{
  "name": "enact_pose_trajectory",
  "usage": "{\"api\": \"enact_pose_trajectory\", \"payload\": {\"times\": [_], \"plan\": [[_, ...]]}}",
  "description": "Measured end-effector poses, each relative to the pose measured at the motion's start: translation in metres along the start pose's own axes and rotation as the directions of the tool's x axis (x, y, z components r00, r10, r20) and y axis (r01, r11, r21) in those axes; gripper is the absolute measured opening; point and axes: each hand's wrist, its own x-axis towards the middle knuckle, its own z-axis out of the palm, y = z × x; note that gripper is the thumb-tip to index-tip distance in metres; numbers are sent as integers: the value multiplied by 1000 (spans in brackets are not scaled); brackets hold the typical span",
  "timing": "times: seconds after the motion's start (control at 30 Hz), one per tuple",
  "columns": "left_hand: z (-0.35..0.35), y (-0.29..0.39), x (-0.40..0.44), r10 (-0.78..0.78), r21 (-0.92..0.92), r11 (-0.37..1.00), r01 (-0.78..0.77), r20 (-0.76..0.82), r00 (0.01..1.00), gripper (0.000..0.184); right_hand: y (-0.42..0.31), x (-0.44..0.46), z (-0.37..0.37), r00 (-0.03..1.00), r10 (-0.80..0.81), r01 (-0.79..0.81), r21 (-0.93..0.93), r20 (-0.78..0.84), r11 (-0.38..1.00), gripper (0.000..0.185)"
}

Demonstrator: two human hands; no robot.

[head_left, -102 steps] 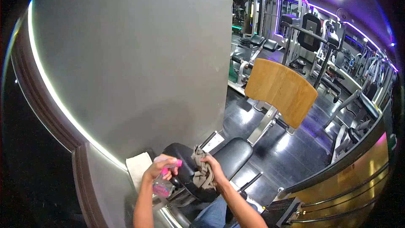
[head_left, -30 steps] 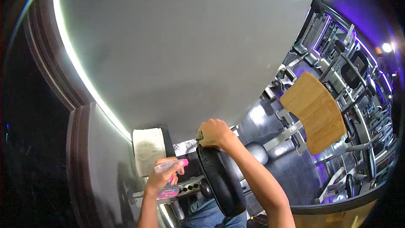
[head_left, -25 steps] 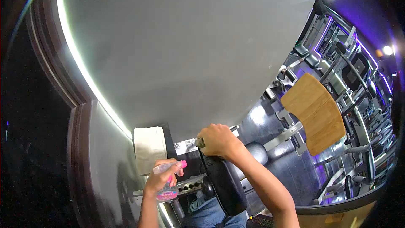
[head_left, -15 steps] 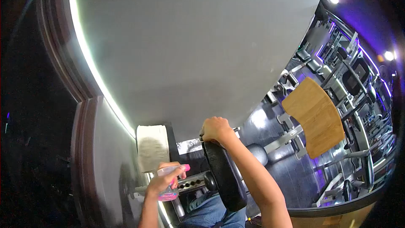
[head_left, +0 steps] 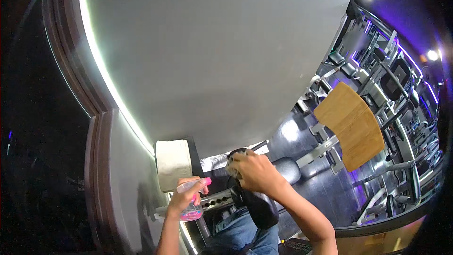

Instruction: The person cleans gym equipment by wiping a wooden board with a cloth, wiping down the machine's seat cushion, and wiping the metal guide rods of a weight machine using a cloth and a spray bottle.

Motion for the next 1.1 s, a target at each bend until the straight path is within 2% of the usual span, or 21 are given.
{"api": "enact_pose_trajectory", "payload": {"times": [0.13,0.17,0.2,0.27,0.3,0.37,0.5,0.57,0.73,0.87,0.93,1.0,1.1], "plan": [[7,-5,7,-12,-6,1000,11,-18,1000,35,5,-10,-8,1000,-14,14,115,-2,993,35],[10,-6,9,-7,-1,1000,7,-16,1000,35,13,-4,0,997,-5,16,137,-79,990,33],[12,-8,10,-10,6,1000,10,1,1000,35,20,4,1,996,13,-1,137,-85,991,33],[14,-13,13,-5,-25,1000,5,18,1000,35,31,19,-1,986,165,-160,289,9,944,31],[16,-12,14,-3,-16,1000,4,32,999,35,37,25,4,984,178,-170,290,-1,942,31],[16,-8,13,6,-6,1000,-6,48,999,35,42,38,15,928,373,-357,249,-20,900,14],[16,-4,4,5,-24,1000,-4,36,999,35,24,25,14,923,384,-372,203,-22,906,13],[11,-14,0,33,-48,998,-32,21,999,35,12,9,24,927,318,-295,136,-200,946,25],[8,-32,-10,-30,-66,997,32,29,999,37,-36,-53,7,935,297,-275,132,-192,952,35],[9,-37,-9,-51,16,999,50,97,994,38,-37,-69,7,936,318,-296,149,-151,943,48],[13,-33,-8,-60,-4,998,60,112,992,38,-35,-52,5,934,316,-294,143,-166,945,43],[18,-27,-10,-28,-10,1000,29,118,993,39,-23,-30,21,918,292,-269,122,-268,955,38],[24,-21,-17,17,-35,999,-13,101,995,39,-16,-11,27,925,269,-255,86,-269,963,33]]}}
